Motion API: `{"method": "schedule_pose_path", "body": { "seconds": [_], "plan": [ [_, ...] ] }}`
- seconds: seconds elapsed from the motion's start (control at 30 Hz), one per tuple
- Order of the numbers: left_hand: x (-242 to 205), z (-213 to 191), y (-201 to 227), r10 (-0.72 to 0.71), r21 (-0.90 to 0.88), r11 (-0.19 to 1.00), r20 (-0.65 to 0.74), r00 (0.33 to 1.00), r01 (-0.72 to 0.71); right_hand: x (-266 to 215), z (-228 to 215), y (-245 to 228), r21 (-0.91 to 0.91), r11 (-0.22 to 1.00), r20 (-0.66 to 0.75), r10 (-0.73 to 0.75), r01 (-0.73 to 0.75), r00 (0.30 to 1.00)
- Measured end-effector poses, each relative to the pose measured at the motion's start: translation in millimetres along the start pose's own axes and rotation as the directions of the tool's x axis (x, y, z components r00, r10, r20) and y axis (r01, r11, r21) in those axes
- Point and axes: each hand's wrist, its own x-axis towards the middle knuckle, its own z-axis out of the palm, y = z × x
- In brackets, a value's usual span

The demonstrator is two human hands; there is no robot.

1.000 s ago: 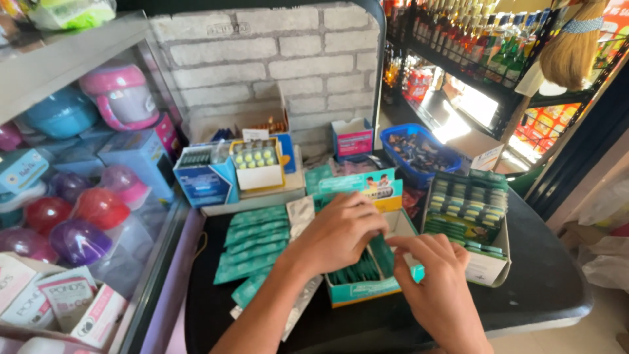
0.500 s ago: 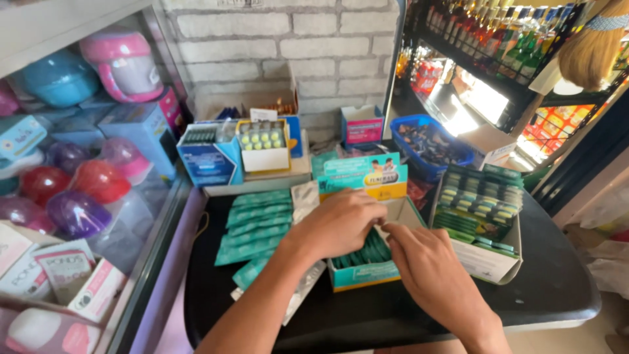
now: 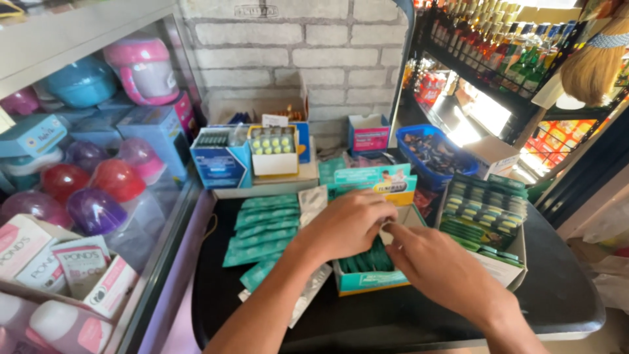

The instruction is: The person takes small green sachets from a pile on a table and places them into a rectangular box. The person repeatedly picks up the sachets and arranges them inside the box.

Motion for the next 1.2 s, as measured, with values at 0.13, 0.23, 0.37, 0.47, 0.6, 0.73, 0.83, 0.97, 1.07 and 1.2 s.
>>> {"method": "schedule_pose_path", "body": {
  "seconds": [0.13,0.23,0.37,0.47,0.6,0.73,0.83,0.97,1.07,1.2],
  "plan": [
    [-4,-44,1,0.013,0.013,1.000,-0.129,0.992,-0.011,18,-20,-9,-0.056,0.956,-0.225,-0.292,0.287,0.930],
    [-18,-82,-9,-0.056,0.011,0.998,-0.262,0.964,0.061,40,-49,-36,-0.150,0.944,-0.209,-0.321,0.294,0.924],
    [-53,-108,-52,-0.410,0.141,0.876,-0.287,0.866,0.461,94,-56,-56,-0.201,0.877,-0.065,-0.457,0.437,0.887],
    [-75,-118,-78,-0.598,0.197,0.737,-0.257,0.759,0.647,141,-41,-72,-0.164,0.813,0.063,-0.557,0.559,0.828],
    [-90,-121,-87,-0.844,0.221,0.445,-0.219,0.489,0.868,194,4,-87,-0.174,0.812,0.278,-0.503,0.558,0.818],
    [-95,-114,-94,-0.803,0.461,0.352,-0.298,0.516,0.814,217,36,-104,-0.332,0.788,0.484,-0.329,0.518,0.811],
    [-90,-116,-84,-0.899,0.401,0.196,-0.290,0.327,0.895,233,62,-101,-0.329,0.795,0.508,-0.306,0.510,0.805],
    [-93,-113,-94,-0.951,0.362,0.144,-0.206,0.230,0.921,247,89,-93,-0.312,0.782,0.550,-0.315,0.540,0.773],
    [-99,-106,-107,-0.940,0.369,0.178,-0.209,0.269,0.912,247,94,-95,-0.292,0.773,0.565,-0.336,0.564,0.754],
    [-98,-106,-111,-0.941,0.376,0.177,-0.206,0.268,0.910,241,90,-102,-0.309,0.798,0.501,-0.326,0.517,0.802]
  ]
}}
